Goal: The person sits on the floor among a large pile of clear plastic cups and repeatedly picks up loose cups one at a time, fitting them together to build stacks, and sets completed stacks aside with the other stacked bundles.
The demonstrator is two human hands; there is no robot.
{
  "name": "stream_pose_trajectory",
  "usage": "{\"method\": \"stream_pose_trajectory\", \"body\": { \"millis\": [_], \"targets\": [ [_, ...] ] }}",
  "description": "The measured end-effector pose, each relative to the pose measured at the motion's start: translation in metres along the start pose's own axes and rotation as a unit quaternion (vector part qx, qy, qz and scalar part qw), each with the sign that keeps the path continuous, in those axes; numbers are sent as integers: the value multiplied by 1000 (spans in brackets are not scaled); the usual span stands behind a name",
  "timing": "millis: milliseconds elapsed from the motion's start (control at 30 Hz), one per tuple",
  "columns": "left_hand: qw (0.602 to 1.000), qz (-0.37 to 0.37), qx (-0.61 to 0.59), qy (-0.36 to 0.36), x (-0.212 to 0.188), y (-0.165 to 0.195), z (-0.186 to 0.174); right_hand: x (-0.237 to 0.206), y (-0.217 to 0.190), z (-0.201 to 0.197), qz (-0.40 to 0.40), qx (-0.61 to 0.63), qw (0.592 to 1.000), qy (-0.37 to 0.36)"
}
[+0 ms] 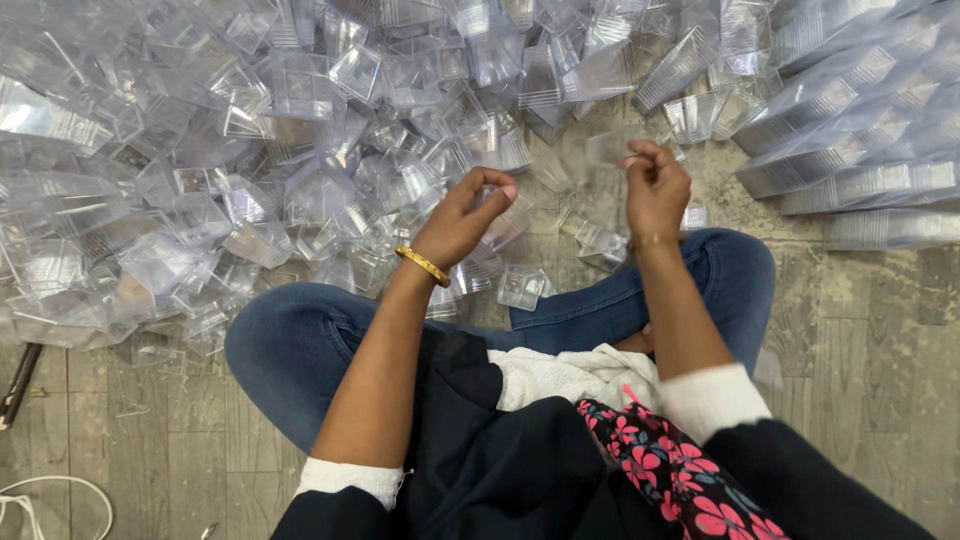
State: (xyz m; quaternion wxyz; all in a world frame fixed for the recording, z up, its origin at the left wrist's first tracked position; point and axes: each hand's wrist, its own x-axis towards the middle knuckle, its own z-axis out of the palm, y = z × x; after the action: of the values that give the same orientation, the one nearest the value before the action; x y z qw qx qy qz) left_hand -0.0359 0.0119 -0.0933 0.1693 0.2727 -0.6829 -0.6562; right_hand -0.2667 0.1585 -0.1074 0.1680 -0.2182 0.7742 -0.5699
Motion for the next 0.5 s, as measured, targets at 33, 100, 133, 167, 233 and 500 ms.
{"method": "stream_pose_trajectory", "body": {
  "millis": [33,100,133,167,233,500],
  "targets": [
    [1000,18,23,3,0,0,3,-14,-12,-1,15,36,997,-72],
    [999,40,5,-26,0,1,11,-41,-27,-2,44,104,965,-236],
    [998,53,-3,-40,1,1,14,-49,-30,0,55,137,934,-326],
    [999,20,-7,-40,1,2,15,-52,-28,2,58,130,945,-294],
    [998,-43,-17,-35,1,3,13,-53,-13,7,62,115,964,-231],
    [989,-89,118,8,-5,12,-11,-15,50,1,58,-45,989,-127]
  ]
}}
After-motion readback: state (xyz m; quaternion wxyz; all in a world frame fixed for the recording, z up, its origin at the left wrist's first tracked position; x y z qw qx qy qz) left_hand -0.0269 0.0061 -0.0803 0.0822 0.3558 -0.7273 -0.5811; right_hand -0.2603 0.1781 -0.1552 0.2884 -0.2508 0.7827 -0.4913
